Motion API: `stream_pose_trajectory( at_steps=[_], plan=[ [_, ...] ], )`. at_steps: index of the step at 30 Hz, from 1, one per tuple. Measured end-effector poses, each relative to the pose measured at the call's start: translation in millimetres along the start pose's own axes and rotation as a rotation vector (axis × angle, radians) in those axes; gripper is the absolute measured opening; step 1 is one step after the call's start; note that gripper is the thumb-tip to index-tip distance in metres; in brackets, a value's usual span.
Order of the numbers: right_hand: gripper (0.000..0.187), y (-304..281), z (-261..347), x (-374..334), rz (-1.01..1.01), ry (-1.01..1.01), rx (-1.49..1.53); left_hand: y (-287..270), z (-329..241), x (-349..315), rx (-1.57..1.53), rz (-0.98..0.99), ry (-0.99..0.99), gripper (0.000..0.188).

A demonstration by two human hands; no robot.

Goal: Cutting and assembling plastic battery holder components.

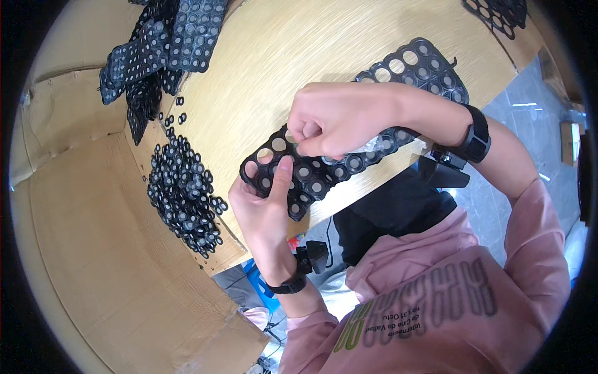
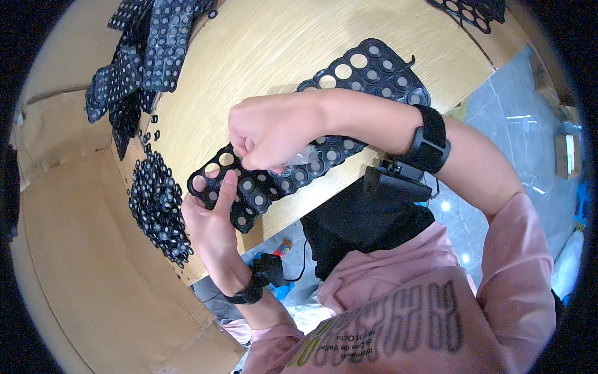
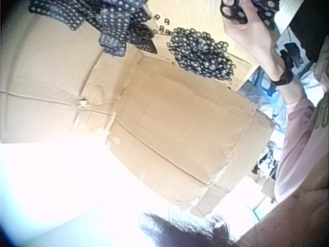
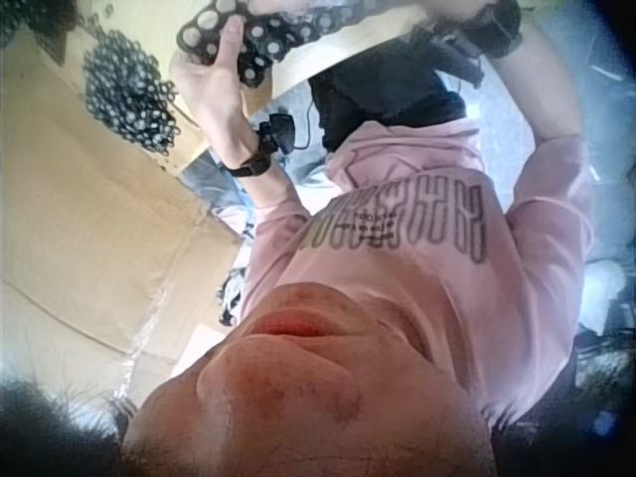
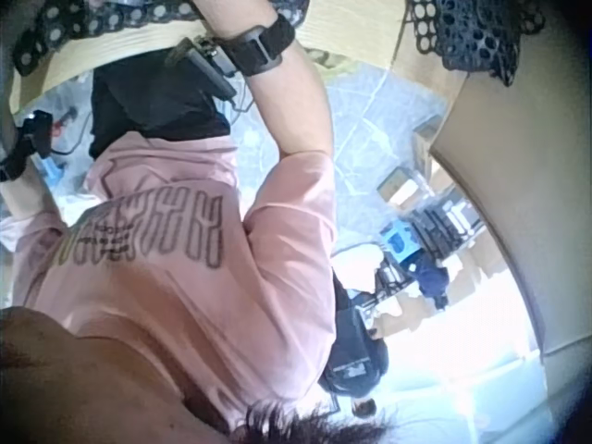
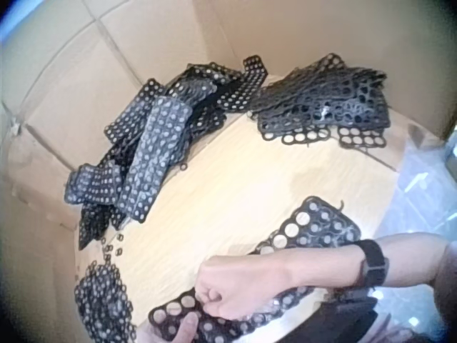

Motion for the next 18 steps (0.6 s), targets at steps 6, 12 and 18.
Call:
stream_pose_trajectory(
  at_steps=[6,12,18],
  plan=[
    [0.018,-2,1,-1,-0.015,-0.029,-0.021,-4,9,6,-0.026,-0.013,0.055,0.013],
    [0.015,-17,3,-14,-0.012,0.196,0.039,0,17,13,0.009,0.136,0.073,0.008],
    [0.016,-15,2,-16,-0.013,0.254,0.008,-1,17,20,-0.145,0.243,0.108,0.012]
  ],
)
Point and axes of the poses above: each hand's wrist, its own x-axis towards the middle knuckle, its own y-axis out of the palm, z = x × y, the point moved 5 cm from there along x, towards the middle knuckle, and after that the axes turned 15 degrees about x, right-handed, at the moved point
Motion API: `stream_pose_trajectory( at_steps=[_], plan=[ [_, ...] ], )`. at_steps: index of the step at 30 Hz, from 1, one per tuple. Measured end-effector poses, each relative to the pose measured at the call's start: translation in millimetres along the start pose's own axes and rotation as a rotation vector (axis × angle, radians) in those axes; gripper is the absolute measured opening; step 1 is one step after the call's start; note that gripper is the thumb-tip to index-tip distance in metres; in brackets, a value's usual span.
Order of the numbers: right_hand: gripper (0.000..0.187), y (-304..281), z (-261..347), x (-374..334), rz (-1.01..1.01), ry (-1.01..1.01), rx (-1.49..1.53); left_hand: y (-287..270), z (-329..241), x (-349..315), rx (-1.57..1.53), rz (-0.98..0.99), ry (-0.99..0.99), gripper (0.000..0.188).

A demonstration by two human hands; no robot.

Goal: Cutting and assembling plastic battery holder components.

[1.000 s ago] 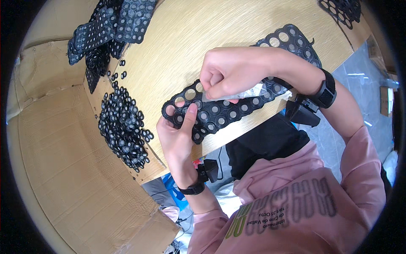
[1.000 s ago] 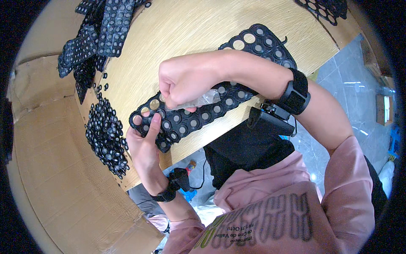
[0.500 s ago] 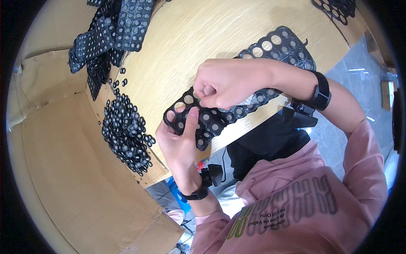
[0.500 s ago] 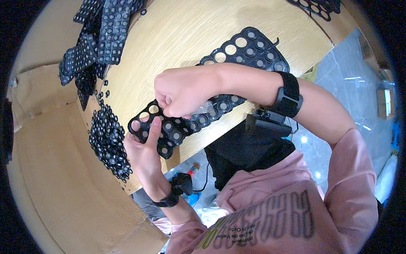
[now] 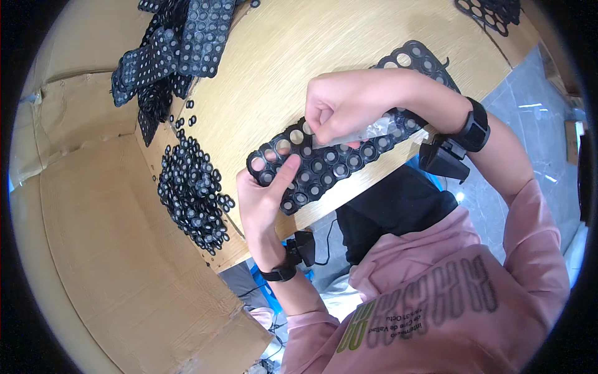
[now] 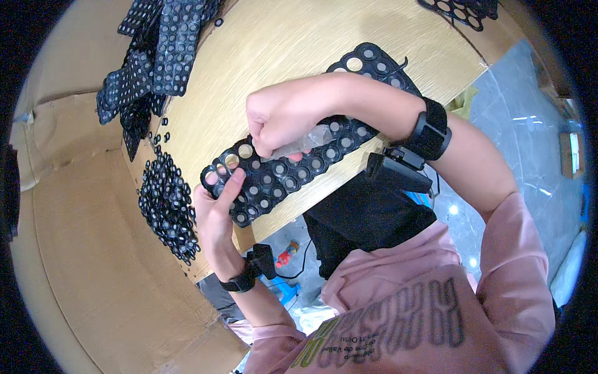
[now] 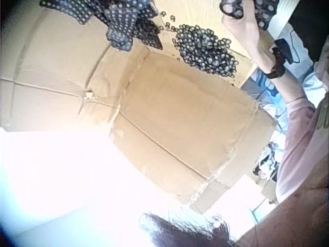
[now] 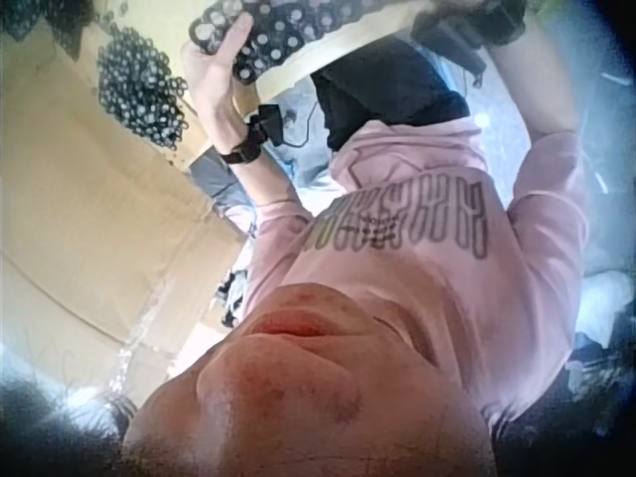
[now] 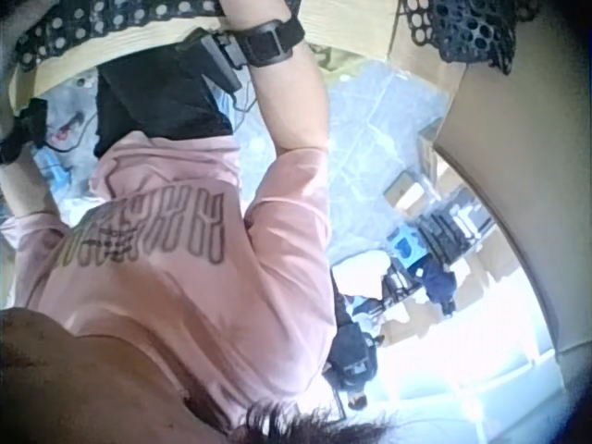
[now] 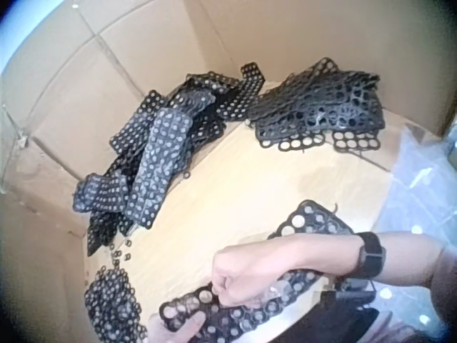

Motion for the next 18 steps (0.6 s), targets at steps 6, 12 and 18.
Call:
stream_pose_trajectory(
  at_steps=[6,12,18],
  plan=[
    [0.017,0,1,0,0.029,-0.023,-0.063,13,-13,5,0.155,0.032,0.042,0.011],
    [0.018,-4,-5,1,0.017,-0.039,-0.06,8,-19,4,0.384,0.003,0.112,0.011],
    [0.013,-2,-2,2,0.027,-0.041,-0.051,15,-8,10,0.175,0.013,-0.028,0.017]
  ],
)
Point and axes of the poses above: each hand's wrist, its own x-axis towards the middle knuckle, its own y-axis out of the palm, z = x × y, the point moved 5 cm from there along x, towards the middle knuckle, and after that the axes turned 15 degrees about x, right-handed, at the moved point
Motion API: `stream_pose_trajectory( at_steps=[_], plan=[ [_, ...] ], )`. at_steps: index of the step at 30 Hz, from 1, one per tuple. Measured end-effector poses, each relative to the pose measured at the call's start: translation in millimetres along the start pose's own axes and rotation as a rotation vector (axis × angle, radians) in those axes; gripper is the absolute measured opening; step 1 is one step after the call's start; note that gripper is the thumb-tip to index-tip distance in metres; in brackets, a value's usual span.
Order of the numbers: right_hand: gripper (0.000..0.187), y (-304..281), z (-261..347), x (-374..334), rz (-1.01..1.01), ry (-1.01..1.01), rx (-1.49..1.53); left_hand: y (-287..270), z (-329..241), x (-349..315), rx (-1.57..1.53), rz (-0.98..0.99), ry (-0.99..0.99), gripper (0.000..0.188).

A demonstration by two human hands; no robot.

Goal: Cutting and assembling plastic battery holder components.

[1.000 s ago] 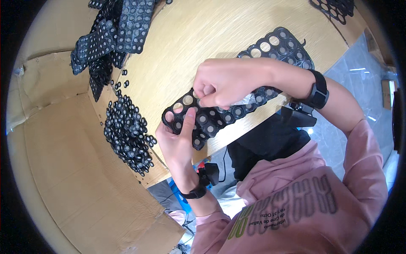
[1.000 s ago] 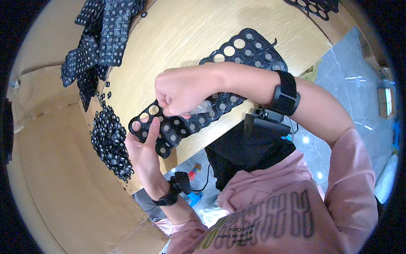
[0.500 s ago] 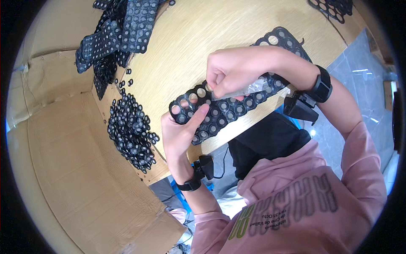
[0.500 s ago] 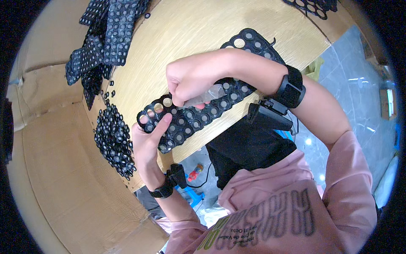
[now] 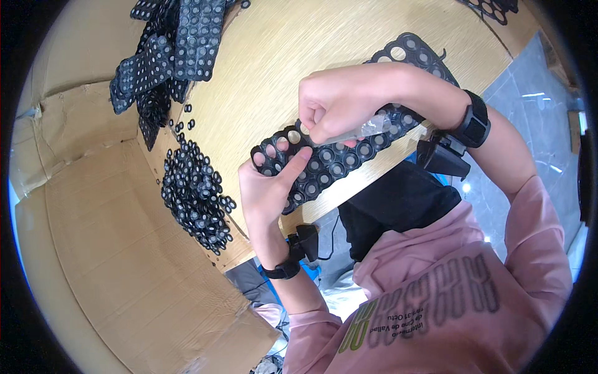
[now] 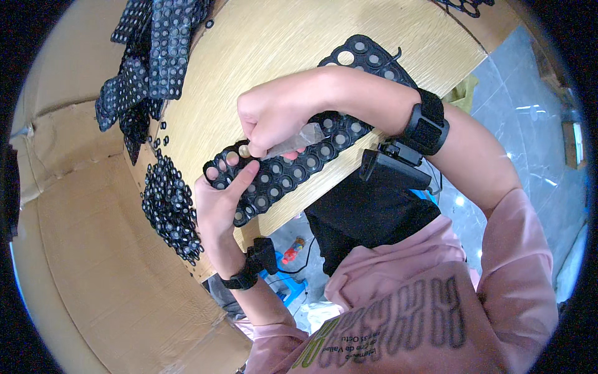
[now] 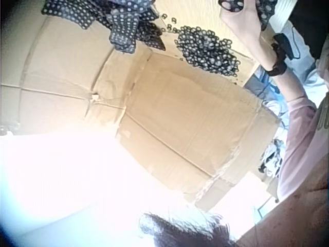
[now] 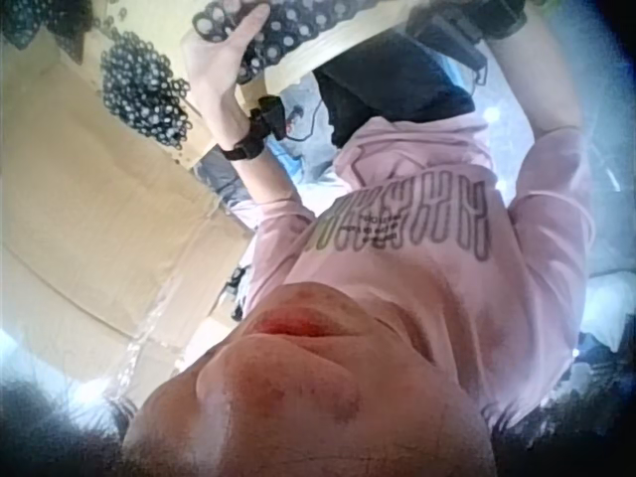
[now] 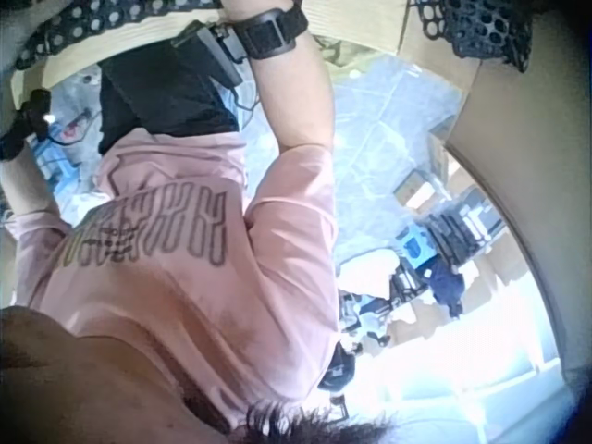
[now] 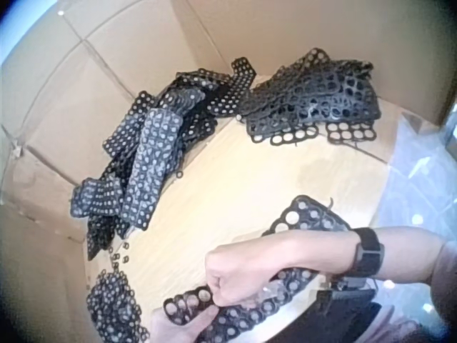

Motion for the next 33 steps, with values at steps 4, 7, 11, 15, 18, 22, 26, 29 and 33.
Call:
stream_pose_trajectory(
  at_steps=[4,7,11,15,18,22,26,29,33],
  plan=[
    [0.013,-1,-2,-1,-0.007,0.0,-0.004,1,-3,-3,0.011,0.003,-0.082,0.018],
    [0.013,0,0,-3,0.005,-0.008,-0.025,-1,0,-4,0.004,0.021,-0.081,0.014],
    [0.013,1,0,-3,0.018,-0.035,-0.027,-3,-3,-6,0.031,-0.009,-0.038,0.013],
    [0.017,1,-1,-2,0.011,-0.048,-0.023,-1,-7,-8,0.027,-0.03,-0.037,0.012],
    [0.016,3,2,-2,0.008,-0.05,-0.013,-2,-4,-11,-0.036,-0.048,-0.058,0.012],
    [0.015,3,-2,0,0.017,-0.093,-0.007,1,-3,-11,-0.102,-0.072,-0.059,0.013],
    [0.014,4,-1,0,-0.007,-0.132,0.021,2,-9,-11,-0.139,-0.096,-0.063,0.014],
    [0.013,5,-2,2,0.003,-0.162,-0.013,2,-13,-11,-0.118,-0.11,-0.048,0.014],
    [0.012,7,-2,1,-0.027,-0.196,-0.005,4,-24,-12,-0.019,-0.132,-0.031,0.013]
  ],
)
Point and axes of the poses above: each hand's wrist, its own x-axis towards the middle knuckle, its own y-axis out of the palm, z = x × y, the point moved 5 cm from there along x, towards the middle knuckle, and after that the axes turned 15 degrees about x, right-handed, at the moved point
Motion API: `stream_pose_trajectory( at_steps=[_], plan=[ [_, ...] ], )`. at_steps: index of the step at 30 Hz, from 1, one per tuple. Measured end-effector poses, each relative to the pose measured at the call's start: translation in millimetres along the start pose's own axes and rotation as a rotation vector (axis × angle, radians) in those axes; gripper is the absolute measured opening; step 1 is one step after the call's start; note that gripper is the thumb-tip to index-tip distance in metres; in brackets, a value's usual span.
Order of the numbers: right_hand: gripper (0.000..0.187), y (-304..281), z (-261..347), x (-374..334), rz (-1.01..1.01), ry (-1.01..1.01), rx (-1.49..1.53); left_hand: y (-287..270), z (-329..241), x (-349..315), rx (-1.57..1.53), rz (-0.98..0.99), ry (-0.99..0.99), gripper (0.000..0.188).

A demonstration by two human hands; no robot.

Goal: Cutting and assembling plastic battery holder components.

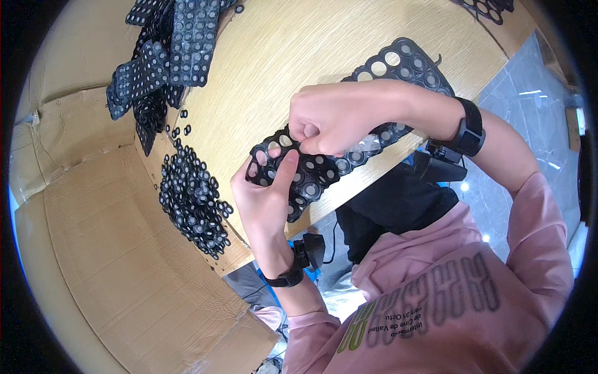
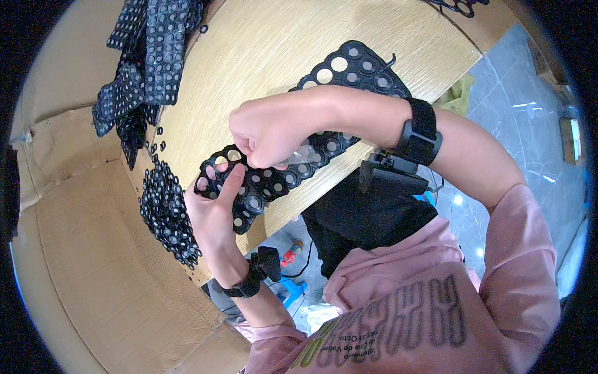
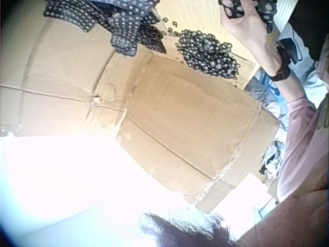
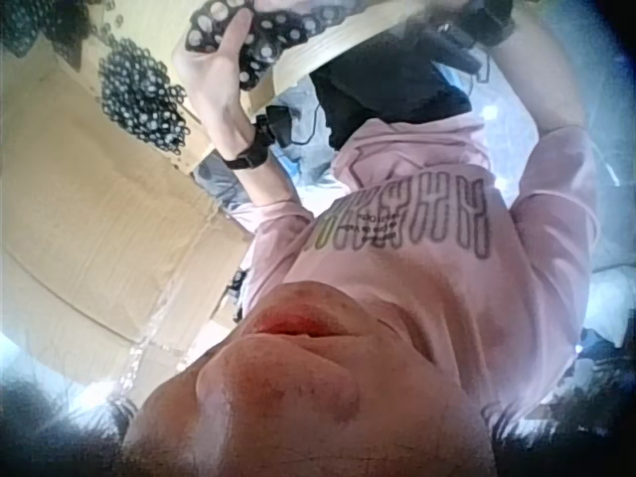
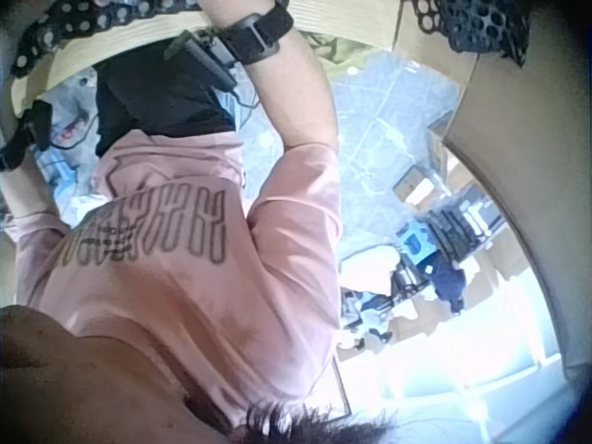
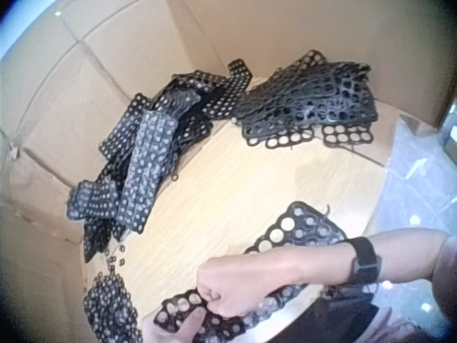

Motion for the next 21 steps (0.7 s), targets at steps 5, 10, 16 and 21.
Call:
stream_pose_trajectory(
  at_steps=[5,10,16,21],
  plan=[
    [0.021,-1,5,-1,-0.025,-0.051,-0.103,-3,5,3,-0.005,0.004,-0.018,0.013],
    [0.017,-16,8,-11,-0.017,0.05,0.066,-18,13,10,0.196,0.073,0.069,0.011],
    [0.017,-20,3,-20,-0.033,0.125,-0.027,-34,1,9,0.446,0.255,0.28,0.021],
    [0.017,-17,4,-18,-0.018,0.131,-0.048,-34,-11,31,0.051,0.568,0.125,0.037]
  ],
)
Point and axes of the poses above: each hand's wrist, its own x-axis towards the middle knuckle, its own y-axis out of the palm, z = x × y, the point moved 5 cm from there along x, towards the middle knuckle, and after that the axes turned 15 degrees about x, right-handed, at the moved point
